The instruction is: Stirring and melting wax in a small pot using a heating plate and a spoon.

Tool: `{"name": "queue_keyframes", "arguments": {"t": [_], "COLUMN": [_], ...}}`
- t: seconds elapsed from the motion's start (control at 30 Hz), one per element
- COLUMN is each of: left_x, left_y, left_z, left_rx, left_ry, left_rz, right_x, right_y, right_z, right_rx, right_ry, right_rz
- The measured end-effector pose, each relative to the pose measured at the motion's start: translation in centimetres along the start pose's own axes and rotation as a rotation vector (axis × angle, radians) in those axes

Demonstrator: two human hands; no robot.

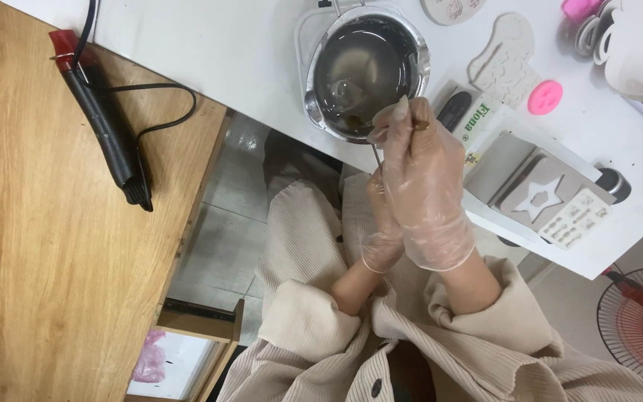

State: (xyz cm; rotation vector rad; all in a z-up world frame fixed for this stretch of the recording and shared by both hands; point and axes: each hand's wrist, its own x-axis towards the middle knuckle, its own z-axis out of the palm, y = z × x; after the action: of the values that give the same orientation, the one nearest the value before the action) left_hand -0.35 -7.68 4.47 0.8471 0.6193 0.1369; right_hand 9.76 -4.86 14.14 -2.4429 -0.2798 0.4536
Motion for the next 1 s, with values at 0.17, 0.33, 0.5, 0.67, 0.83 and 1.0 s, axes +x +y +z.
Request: {"name": "queue_keyframes", "arguments": {"t": [0.17, 0.33, 0.5, 0.67, 0.83, 1.0], "left_x": [-0.1, 0.0, 0.8, 1.0, 1.4, 2.4], "left_y": [-0.2, -3.8, -4.7, -4.8, -3.8, -1.0], "left_z": [-0.1, -0.3, 0.4, 0.5, 0.9, 1.9], "left_rx": [-0.025, -0.034, -0.116, -0.086, -0.012, -0.14], "left_ry": [0.004, 0.082, 0.259, 0.283, 0.306, 0.39], "left_rz": [-0.097, -0.188, -0.266, -0.288, -0.231, -0.465], "right_x": [-0.3, 0.5, 0.3, 0.5, 1.7, 2.3], "right_y": [0.1, 0.8, 0.4, 0.6, 2.4, 3.4], "right_z": [0.7, 1.1, -0.8, -0.8, -0.2, -1.9], "right_rx": [0.259, 0.383, 0.435, 0.414, 0.375, 0.467], "right_ry": [0.017, 0.048, 0.102, 0.064, 0.0, 0.08], "right_rz": [0.092, 0.058, 0.112, 0.151, 0.149, 0.117]}}
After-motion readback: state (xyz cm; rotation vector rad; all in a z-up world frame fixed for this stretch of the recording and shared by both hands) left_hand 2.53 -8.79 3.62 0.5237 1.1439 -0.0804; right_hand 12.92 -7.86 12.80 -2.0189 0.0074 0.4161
